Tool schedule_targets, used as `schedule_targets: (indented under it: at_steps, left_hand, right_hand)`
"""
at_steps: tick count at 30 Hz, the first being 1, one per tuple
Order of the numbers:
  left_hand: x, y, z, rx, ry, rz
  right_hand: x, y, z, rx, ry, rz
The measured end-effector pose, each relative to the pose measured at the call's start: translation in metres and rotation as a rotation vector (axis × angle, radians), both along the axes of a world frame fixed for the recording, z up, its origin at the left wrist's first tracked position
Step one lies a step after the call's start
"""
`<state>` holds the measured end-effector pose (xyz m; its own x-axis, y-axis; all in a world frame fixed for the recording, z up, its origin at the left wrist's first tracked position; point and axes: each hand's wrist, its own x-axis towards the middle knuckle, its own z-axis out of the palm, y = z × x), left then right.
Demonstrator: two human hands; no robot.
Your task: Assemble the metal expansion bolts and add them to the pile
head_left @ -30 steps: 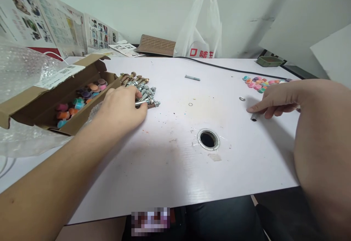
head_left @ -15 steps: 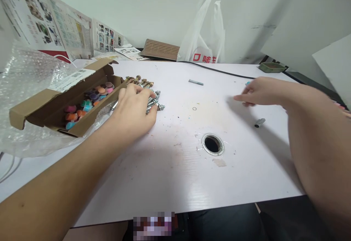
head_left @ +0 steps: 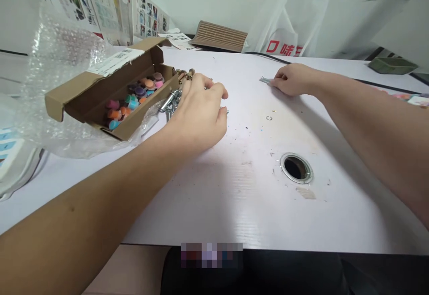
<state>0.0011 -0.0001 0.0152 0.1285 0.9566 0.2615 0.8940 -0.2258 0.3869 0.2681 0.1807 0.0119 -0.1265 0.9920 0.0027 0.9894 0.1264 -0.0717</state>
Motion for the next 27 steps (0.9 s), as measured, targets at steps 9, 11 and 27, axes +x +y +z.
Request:
schedule_targets:
  at_steps: [9, 11, 27]
  left_hand:
    - [0.01, -0.004, -0.005, 0.084, -0.119, -0.199]
    - [0.011, -0.004, -0.006, 0.041, -0.117, -0.291]
    - [0.015, 0.005, -0.013, -0.313, -0.505, -0.253]
  right_hand:
    - [-0.042, -0.113, 0.053, 0.121, 0.034, 0.401]
    - [-0.052, -0.135, 0.052, 0.098, 0.087, 0.501]
    - [-0.021, -0.139, 0.04, 0.049, 0.45, 0.233]
